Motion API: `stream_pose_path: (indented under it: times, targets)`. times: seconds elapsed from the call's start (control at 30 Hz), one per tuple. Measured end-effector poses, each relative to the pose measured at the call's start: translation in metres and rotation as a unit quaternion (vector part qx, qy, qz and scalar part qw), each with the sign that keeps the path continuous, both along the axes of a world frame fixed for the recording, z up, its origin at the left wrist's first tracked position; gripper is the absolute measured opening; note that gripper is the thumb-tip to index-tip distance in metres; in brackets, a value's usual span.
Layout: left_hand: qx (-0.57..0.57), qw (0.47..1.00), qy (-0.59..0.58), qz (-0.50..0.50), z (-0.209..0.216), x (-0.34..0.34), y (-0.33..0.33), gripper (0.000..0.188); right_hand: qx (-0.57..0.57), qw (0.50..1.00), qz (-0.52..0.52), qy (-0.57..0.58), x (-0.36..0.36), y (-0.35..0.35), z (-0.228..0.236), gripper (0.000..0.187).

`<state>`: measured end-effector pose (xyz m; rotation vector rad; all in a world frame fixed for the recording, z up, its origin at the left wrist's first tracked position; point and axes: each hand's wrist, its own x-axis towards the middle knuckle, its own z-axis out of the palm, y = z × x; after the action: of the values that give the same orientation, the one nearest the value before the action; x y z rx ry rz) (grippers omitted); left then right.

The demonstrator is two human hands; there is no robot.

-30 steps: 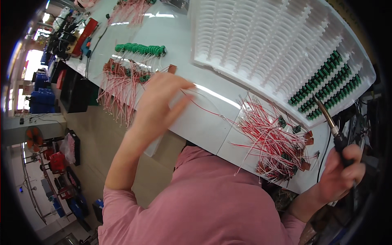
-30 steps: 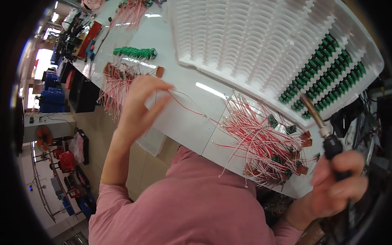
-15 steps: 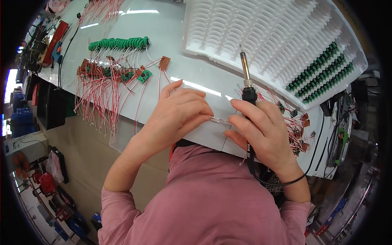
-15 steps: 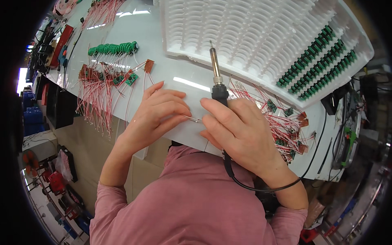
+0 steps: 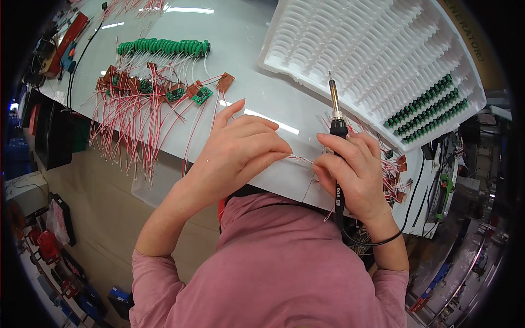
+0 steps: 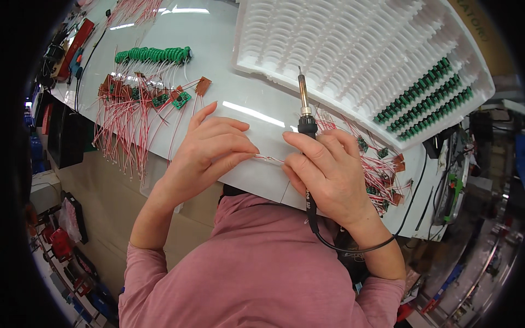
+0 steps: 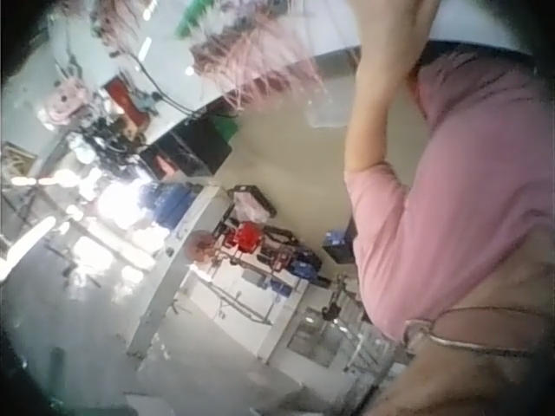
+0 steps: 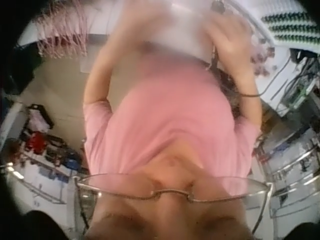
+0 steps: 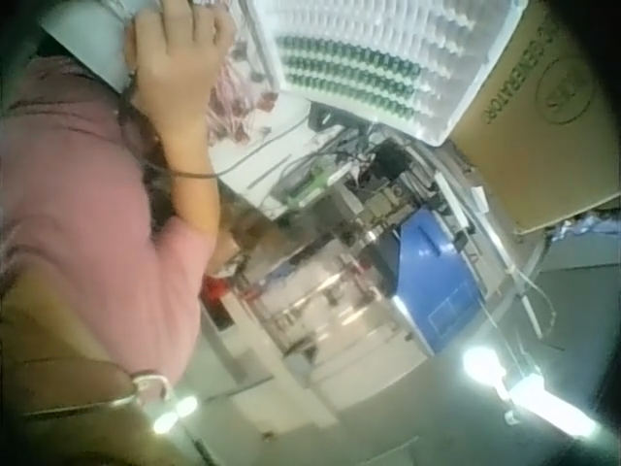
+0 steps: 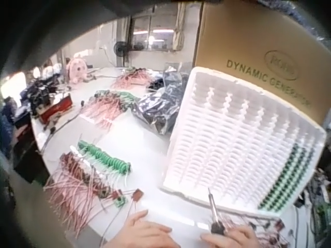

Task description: The person solders wires onto small circular circuit boards with a soldering iron, then arranges the completed circuit boards into a white storage tray.

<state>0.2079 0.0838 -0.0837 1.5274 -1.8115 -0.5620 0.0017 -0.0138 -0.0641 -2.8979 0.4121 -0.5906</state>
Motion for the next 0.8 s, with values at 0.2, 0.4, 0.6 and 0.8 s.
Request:
stream_pose_path:
  times: [0.2, 0.4, 0.6, 0.8]
  targets:
    - [-0.005, 1.0, 0.008, 0.01, 0.003, -0.002, -0.003, 0.008, -0.025, 1.0, -0.009, 0.011, -0.005, -0.005, -0.001, 0.018]
    - [-0.016, 1.0, -0.007, 0.0, -0.002, -0.005, -0.007, 0.012, -0.019, 1.0, -0.002, 0.021, -0.002, -0.007, -0.002, 0.016]
    - [-0.048, 0.999, -0.019, 0.009, -0.003, -0.006, -0.01, 0.015, -0.017, 0.999, -0.021, 0.03, 0.004, -0.01, -0.003, 0.016]
    - [-0.01, 0.997, -0.052, -0.06, 0.002, 0.007, -0.009, 0.014, -0.046, 0.998, -0.035, 0.017, 0.001, -0.015, 0.001, 0.021]
